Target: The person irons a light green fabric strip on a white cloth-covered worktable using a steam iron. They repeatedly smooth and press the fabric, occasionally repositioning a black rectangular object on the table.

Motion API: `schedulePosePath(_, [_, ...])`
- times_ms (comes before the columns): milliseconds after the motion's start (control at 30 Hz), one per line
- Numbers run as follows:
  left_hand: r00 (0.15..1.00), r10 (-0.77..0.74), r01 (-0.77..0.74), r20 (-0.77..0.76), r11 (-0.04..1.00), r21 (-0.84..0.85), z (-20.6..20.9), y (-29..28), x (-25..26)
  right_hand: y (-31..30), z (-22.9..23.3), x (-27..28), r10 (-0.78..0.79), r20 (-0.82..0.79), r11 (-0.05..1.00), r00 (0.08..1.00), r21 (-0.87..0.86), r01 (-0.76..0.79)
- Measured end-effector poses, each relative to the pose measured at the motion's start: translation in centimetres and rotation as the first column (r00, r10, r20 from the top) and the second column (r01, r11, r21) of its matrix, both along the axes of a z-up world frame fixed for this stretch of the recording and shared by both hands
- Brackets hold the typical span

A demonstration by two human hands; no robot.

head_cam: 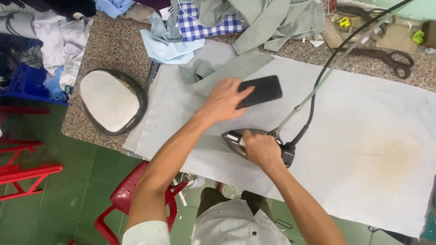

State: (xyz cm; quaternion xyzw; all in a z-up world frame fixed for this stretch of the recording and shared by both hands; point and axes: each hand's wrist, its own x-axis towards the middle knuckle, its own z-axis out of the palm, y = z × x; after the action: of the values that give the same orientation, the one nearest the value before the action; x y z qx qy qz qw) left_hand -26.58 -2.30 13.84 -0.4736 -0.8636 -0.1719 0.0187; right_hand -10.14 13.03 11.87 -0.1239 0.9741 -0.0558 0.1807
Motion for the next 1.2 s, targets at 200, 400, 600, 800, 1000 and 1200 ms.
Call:
schedulePosePath(200, [0.591,0.22,-0.67,0.776,0.67,0.321,-3.3,-18.9,8.9,-0.8,1.3,0.0,-0.042,0.006,0.994,0.999,0.098,0.042])
schedulePosePath(400, [0.174,-0.618,-0.952,0.767,0.094,0.291,-10.6,-22.1,21.3,-1.8,4.1,-0.3,-0.058,0.085,0.99,0.995,0.133,0.047])
schedulePosePath(600, [-0.346,0.078,-0.921,0.935,0.16,-0.355,3.7,-13.6,18.6,-1.2,3.3,0.0,-0.043,0.053,0.997,0.998,0.062,0.039])
schedulePosePath(800, [0.553,0.565,-0.733,0.613,0.68,0.034,-4.4,-11.5,15.9,0.7,3.4,1.2,-0.016,0.076,1.0,0.997,-0.016,0.017])
schedulePosePath(1000, [0.879,0.308,-0.295,0.365,0.951,-0.092,-9.4,-3.8,14.0,7.8,4.1,7.1,-0.101,0.189,0.994,0.977,0.05,0.093])
schedulePosePath(1200, [0.875,0.031,0.07,0.483,0.979,-0.191,-5.6,2.2,16.3,17.9,4.1,9.9,-0.597,0.098,0.802,0.797,0.085,0.591])
